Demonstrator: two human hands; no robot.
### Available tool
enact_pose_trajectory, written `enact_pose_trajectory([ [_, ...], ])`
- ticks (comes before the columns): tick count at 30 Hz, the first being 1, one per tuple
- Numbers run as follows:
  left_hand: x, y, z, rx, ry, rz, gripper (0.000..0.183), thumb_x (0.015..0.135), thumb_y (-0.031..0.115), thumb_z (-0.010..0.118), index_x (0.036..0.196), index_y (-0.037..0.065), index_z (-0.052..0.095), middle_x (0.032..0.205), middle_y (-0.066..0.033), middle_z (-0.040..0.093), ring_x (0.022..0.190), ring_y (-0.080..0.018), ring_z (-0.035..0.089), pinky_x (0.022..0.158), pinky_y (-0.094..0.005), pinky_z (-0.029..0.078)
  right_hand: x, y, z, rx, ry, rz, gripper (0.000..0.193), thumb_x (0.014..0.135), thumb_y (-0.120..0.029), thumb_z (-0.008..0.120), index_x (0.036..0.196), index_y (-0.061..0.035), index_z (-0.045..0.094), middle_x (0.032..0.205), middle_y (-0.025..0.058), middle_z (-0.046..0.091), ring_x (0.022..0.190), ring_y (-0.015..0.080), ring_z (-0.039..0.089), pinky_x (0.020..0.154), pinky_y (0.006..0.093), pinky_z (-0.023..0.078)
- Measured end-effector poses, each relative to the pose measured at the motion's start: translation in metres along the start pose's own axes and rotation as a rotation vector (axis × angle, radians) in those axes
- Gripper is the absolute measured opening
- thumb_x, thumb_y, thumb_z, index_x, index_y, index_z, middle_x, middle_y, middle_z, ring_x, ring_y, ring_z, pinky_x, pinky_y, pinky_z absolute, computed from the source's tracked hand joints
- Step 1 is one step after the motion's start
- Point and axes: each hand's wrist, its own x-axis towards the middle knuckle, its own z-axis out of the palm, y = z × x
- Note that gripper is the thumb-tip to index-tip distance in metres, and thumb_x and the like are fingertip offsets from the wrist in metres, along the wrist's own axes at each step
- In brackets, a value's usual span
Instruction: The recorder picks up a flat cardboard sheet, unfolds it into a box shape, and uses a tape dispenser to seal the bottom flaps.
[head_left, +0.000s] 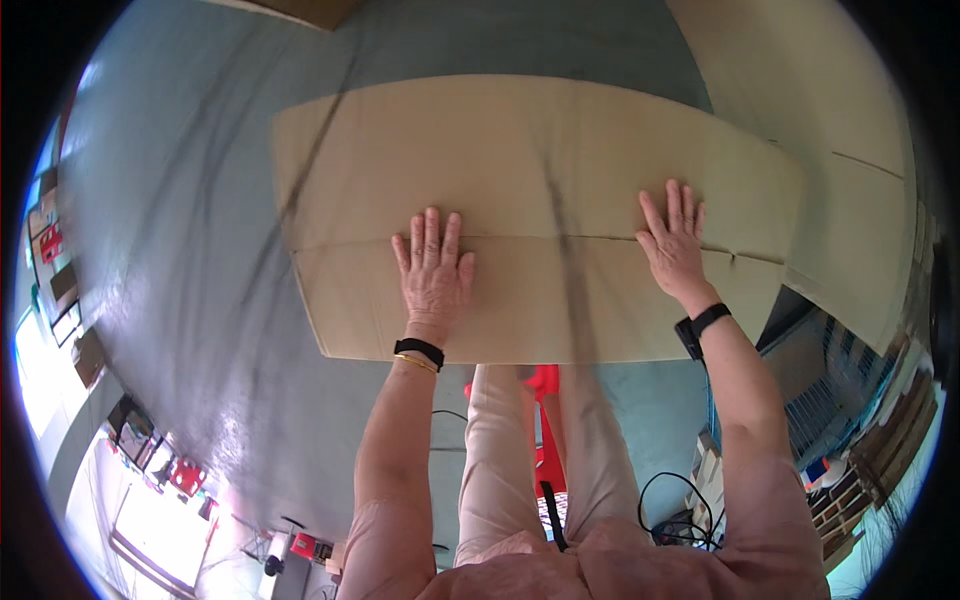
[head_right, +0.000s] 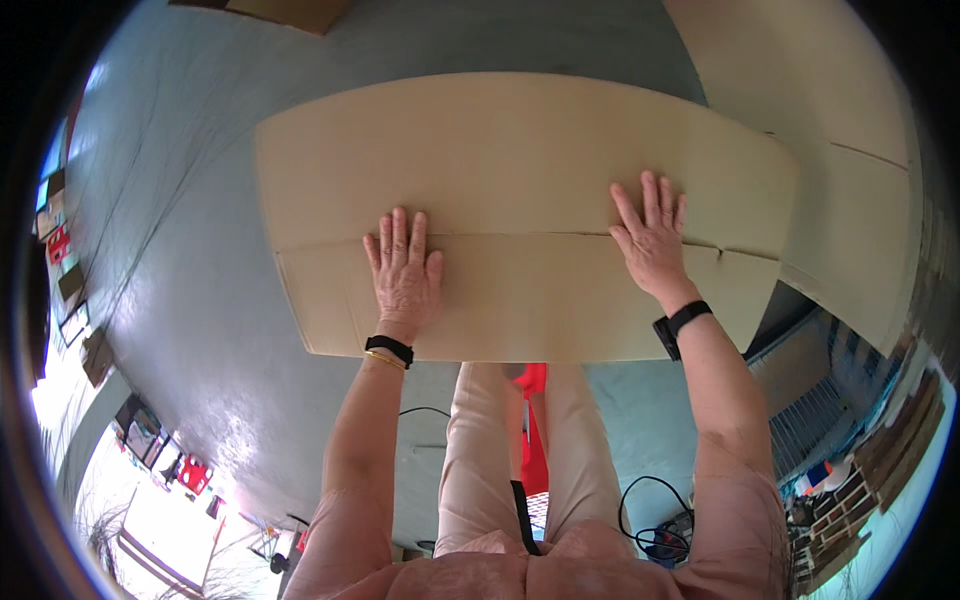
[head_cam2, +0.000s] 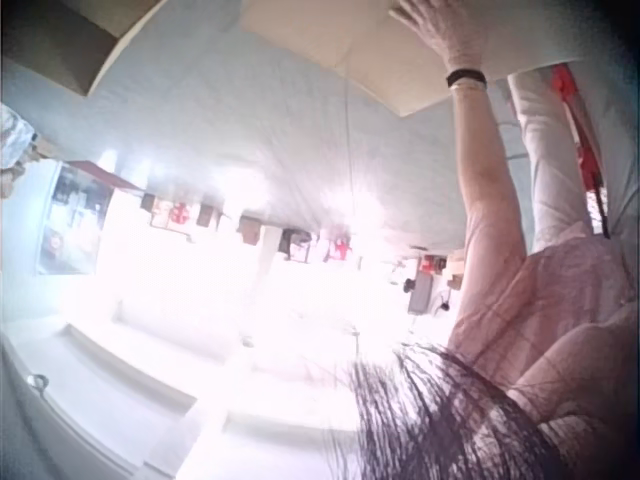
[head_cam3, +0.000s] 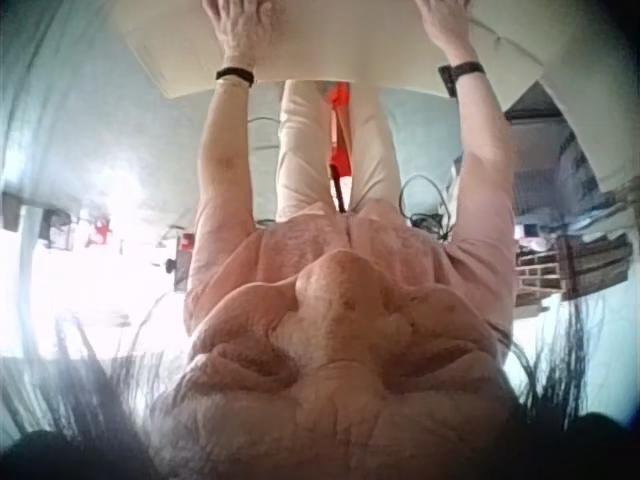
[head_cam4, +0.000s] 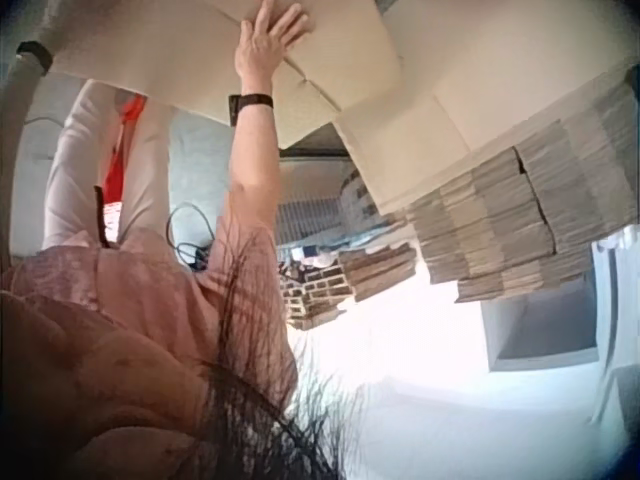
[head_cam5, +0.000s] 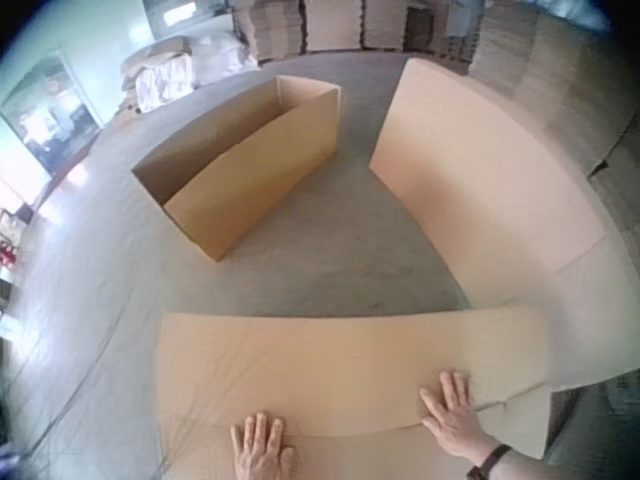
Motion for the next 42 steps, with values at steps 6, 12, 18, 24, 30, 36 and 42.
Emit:
enact_pose_trajectory([
  [6,0.000,-0.011,-0.003,0.127,-0.045,0.018,0.060,0.099,0.035,0.042,0.153,0.011,0.031,0.161,-0.0166,0.021,0.148,-0.0367,0.019,0.119,-0.0564,0.011,-0.003,-0.011,-0.012,0.014,-0.036,0.058,0.056,0.101,-0.043,0.043,0.154,-0.0303,0.028,0.162,0.0148,0.012,0.148,0.0405,0.012,0.118,0.0604,0.007],
  [12,-0.003,-0.006,-0.012,0.144,-0.117,0.004,0.063,0.101,0.039,0.037,0.155,0.009,0.024,0.162,-0.0178,0.016,0.149,-0.0372,0.013,0.119,-0.0556,0.008,-0.057,0.012,0.004,0.007,-0.012,0.264,0.062,0.101,-0.047,0.041,0.156,-0.0262,0.024,0.162,0.0144,0.011,0.148,0.0388,0.011,0.116,0.0644,0.005],
  [18,0.011,0.021,-0.021,0.185,-0.189,0.020,0.076,0.098,0.054,0.041,0.156,0.010,0.019,0.162,-0.0210,0.009,0.149,-0.0430,0.006,0.117,-0.0604,0.009,-0.041,0.016,0.009,0.125,0.063,0.266,0.062,0.101,-0.049,0.039,0.156,-0.0259,0.022,0.163,0.0138,0.009,0.149,0.0384,0.009,0.117,0.0632,0.001],
  [24,0.023,0.064,-0.020,0.211,-0.315,-0.002,0.077,0.095,0.050,0.054,0.157,0.017,0.020,0.162,-0.0219,0.004,0.145,-0.0546,0.003,0.112,-0.0701,0.011,-0.050,0.028,-0.010,0.330,0.004,0.165,0.068,0.100,-0.046,0.042,0.156,-0.0141,0.019,0.162,0.0171,0.007,0.150,0.0371,0.005,0.119,0.0583,0.002],
  [30,0.022,0.068,-0.018,0.211,-0.392,-0.015,0.079,0.092,0.049,0.058,0.155,0.018,0.023,0.161,-0.0232,0.007,0.144,-0.0564,0.003,0.110,-0.0725,0.015,-0.122,0.064,0.001,0.168,-0.042,0.691,0.078,0.099,-0.047,0.043,0.156,-0.0054,0.010,0.162,0.0194,0.005,0.150,0.0373,0.004,0.119,0.0568,0.003],
  [36,0.025,0.069,-0.018,0.275,-0.479,-0.107,0.082,0.094,0.048,0.056,0.158,0.017,0.013,0.162,-0.0220,-0.001,0.144,-0.0559,0.000,0.111,-0.0712,0.016,-0.121,0.063,0.006,0.213,-0.030,0.657,0.086,0.097,-0.054,0.043,0.156,-0.0053,0.006,0.163,0.0203,0.002,0.150,0.0385,0.001,0.119,0.0567,0.001],
  [42,0.013,0.082,-0.017,0.283,-0.488,-0.119,0.085,0.094,0.049,0.056,0.158,0.014,0.011,0.161,-0.0246,-0.004,0.144,-0.0555,-0.001,0.111,-0.0696,0.018,-0.133,0.062,0.000,0.311,-0.170,0.670,0.086,0.096,-0.054,0.044,0.157,-0.0057,0.006,0.162,0.0209,0.002,0.150,0.0373,0.001,0.120,0.0555,0.001],
])
